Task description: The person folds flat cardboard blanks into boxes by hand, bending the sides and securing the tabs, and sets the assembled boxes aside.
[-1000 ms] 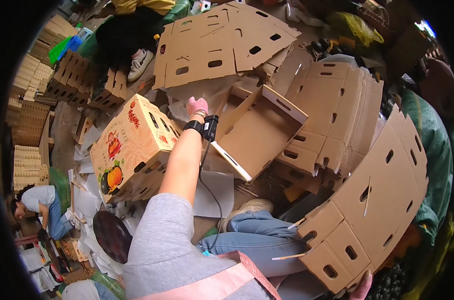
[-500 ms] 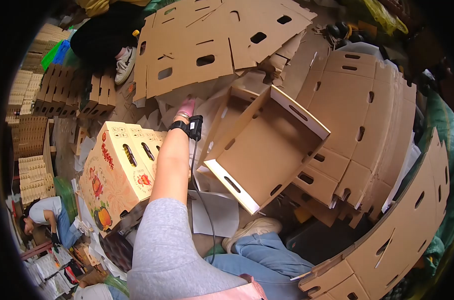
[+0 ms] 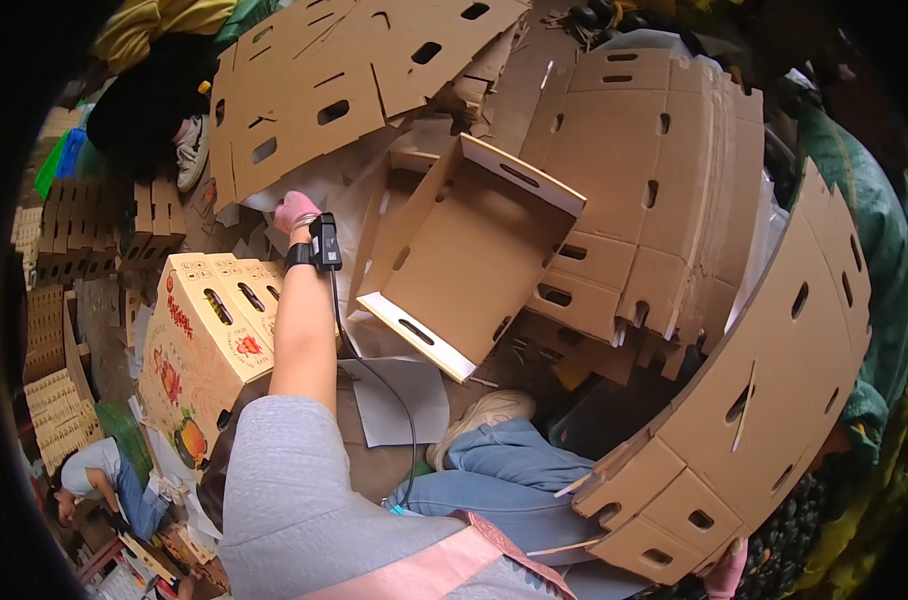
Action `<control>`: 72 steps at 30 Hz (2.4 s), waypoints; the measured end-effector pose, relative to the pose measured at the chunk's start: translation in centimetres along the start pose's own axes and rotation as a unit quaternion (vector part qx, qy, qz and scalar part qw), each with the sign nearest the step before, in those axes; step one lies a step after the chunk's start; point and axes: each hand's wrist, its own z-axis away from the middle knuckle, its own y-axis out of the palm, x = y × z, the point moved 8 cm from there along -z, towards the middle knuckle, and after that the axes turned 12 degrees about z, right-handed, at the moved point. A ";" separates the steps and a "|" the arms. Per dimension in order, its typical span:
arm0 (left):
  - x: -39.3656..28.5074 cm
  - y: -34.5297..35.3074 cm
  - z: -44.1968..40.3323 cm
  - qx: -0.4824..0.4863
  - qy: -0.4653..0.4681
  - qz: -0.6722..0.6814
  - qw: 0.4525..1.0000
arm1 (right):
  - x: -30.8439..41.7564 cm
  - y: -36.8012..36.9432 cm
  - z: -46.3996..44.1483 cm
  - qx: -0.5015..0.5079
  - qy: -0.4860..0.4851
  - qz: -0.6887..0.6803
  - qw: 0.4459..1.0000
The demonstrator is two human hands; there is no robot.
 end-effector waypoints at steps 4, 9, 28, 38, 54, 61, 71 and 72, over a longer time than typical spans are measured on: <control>-3.9 -3.4 7.3 0.073 0.012 0.232 0.970 | -1.0 -1.9 -0.1 -0.084 -0.029 0.046 0.995; -7.3 -8.6 20.3 0.272 0.115 0.180 0.938 | -0.6 -2.1 -0.3 -0.162 -0.103 0.069 0.979; -30.7 -25.3 46.2 0.740 0.271 0.287 0.545 | 11.9 7.5 12.6 -0.146 -0.416 0.268 0.857; -29.5 -25.6 53.6 0.829 0.286 0.194 0.440 | 11.4 14.3 11.3 0.259 -0.355 -0.136 0.888; -18.7 -29.9 64.9 0.732 0.615 -0.293 -0.023 | 10.8 19.8 12.0 0.111 -0.516 0.117 0.842; -17.8 -30.8 66.0 0.746 0.653 -0.106 0.079 | 4.5 18.4 9.7 0.088 -0.414 -0.044 0.905; -13.4 -30.7 67.9 0.870 0.443 -0.217 0.015 | 3.5 16.8 10.9 0.008 -0.452 0.127 0.883; -13.0 -30.6 67.9 0.884 0.414 -0.216 0.037 | 3.5 16.6 11.3 0.003 -0.465 0.106 0.879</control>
